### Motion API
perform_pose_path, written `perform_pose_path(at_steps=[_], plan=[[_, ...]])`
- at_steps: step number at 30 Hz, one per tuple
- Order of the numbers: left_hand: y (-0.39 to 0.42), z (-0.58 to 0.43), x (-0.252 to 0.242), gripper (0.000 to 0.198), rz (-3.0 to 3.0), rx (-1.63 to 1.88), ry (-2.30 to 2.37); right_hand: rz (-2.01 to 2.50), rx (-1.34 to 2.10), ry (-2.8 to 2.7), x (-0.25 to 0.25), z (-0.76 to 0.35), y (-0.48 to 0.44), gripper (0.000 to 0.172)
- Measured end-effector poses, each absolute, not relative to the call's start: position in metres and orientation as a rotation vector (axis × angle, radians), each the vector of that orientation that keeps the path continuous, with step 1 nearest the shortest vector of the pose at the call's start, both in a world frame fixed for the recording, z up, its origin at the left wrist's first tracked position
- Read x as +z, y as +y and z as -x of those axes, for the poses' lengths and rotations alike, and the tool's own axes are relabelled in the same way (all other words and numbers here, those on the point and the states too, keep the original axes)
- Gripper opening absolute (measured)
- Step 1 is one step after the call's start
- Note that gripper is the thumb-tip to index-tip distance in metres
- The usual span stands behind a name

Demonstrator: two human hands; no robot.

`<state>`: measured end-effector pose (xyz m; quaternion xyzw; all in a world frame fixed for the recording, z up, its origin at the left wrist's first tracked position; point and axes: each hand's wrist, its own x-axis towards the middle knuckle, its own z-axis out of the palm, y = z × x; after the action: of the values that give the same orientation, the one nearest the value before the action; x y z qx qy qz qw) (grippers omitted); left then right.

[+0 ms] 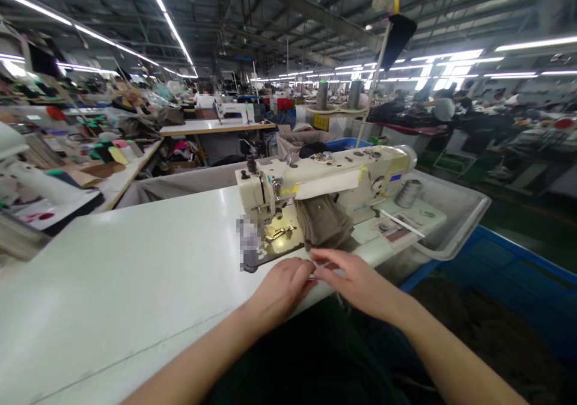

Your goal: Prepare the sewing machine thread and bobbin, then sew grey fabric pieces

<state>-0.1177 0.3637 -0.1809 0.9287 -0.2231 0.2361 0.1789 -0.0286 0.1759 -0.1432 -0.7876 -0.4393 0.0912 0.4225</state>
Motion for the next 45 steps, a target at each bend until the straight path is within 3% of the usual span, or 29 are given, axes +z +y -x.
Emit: perform_pose_path(at_steps=[9, 15, 21, 24, 30, 32, 38, 45], plan=[[0.323, 0.106, -0.171, 0.029, -2.704, 0.639, -0.655, 1.872, 0.326, -0.676, -0.178, 0.031, 0.122, 0.03], [0.369, 0.115, -0.177, 0.02, -2.713, 0.775, -0.03, 1.177, 0.304, 0.005, -0.215, -0.005, 0.079, 0.029], [0.448, 0.108, -0.191, 0.025, -2.817, 0.645, 0.532, 0.976, 0.487, 0.041, -0.227, -0.003, 0.087, 0.038], [0.459, 0.097, -0.192, 0.022, -2.82, 0.528, 0.523, 1.039, 0.454, -0.068, -0.218, 0.007, 0.108, 0.023], [0.446, 0.084, -0.19, 0.019, -2.863, 0.514, 0.452, 1.499, 0.481, -0.414, -0.209, 0.032, 0.146, 0.047], [0.442, 0.088, -0.19, 0.019, -2.843, 0.519, 0.378, 1.64, 0.46, -0.602, -0.208, 0.041, 0.16, 0.048], [0.433, 0.113, -0.189, 0.017, -2.691, 0.571, 0.132, 1.901, 0.084, -1.117, -0.204, 0.053, 0.219, 0.038], [0.416, 0.157, -0.187, 0.016, -2.546, 0.605, 0.167, 2.207, -0.315, -1.352, -0.209, 0.04, 0.264, 0.033]])
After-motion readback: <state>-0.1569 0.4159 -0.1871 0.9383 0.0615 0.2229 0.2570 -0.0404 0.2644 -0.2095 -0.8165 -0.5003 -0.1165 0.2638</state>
